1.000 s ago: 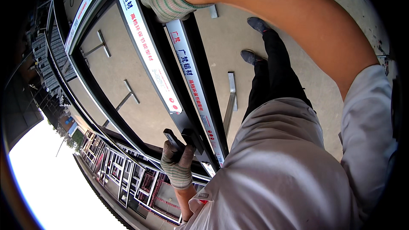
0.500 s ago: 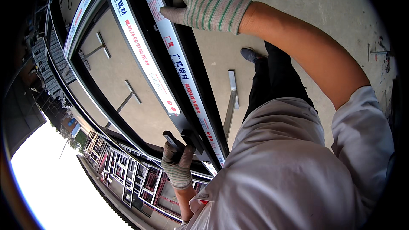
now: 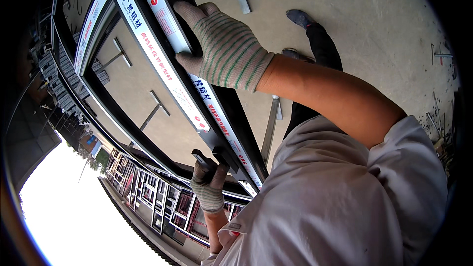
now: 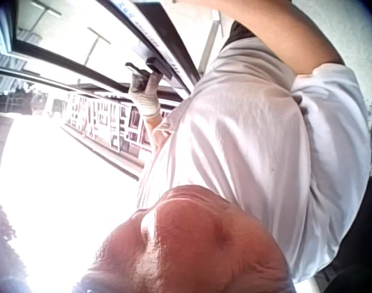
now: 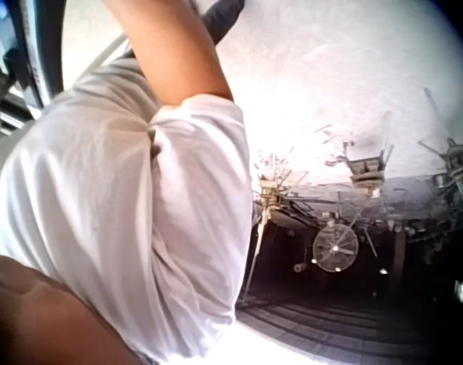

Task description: The person assembles a window frame by inserting metal corner connectors into the frame joints and tapping them into place with a small hammer. The person repeatedly lifts and repositions the frame to access different corners, then walks to a nearby stack of materials to retrieve additional connectors before returning to continue assembly.

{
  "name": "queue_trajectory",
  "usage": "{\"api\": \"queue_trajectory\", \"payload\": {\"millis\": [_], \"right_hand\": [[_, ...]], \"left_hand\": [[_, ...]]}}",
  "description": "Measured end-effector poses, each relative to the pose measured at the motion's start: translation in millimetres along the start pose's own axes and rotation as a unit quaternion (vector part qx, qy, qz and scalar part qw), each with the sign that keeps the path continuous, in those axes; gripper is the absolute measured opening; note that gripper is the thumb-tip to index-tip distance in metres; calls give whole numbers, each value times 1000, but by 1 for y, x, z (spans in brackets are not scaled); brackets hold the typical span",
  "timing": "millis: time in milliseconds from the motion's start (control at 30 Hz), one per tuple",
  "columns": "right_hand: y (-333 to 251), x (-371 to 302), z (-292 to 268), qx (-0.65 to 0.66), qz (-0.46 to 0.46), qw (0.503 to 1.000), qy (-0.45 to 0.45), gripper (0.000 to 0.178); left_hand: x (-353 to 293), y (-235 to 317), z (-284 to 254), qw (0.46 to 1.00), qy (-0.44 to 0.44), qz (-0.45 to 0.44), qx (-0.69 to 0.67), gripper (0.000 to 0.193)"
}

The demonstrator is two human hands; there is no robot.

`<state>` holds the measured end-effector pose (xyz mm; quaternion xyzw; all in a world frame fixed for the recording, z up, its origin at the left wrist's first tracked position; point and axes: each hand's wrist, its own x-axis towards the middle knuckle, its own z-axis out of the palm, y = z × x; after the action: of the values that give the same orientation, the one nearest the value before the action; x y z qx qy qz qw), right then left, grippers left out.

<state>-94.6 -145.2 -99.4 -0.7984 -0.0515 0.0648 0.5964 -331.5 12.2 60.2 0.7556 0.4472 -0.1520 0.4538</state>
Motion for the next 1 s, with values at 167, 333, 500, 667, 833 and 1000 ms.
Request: {"api": "queue_trajectory", "payload": {"millis": [167,333,500,667,833,1000], "right_hand": [[1,-2,3,-5,-1,1000,-2,83],[5,-3,3,16,2,1000,-11,82],[12,-2,5,39,-9,999,-6,79],[12,-4,9,46,-19,999,-5,78],[10,0,1,48,-1,998,-40,80],[15,-3,7,39,-29,999,-11,82]], "left_hand": [[-2,-2,3,1000,11,-8,-24,18],[-2,-6,-3,1000,13,-7,-17,16],[-1,-1,0,1000,7,-5,-7,15],[-3,-6,-3,1000,9,-10,-11,17],[-1,-6,-8,1000,4,-16,0,19],[-1,-5,-5,1000,0,-27,-4,19]]}}
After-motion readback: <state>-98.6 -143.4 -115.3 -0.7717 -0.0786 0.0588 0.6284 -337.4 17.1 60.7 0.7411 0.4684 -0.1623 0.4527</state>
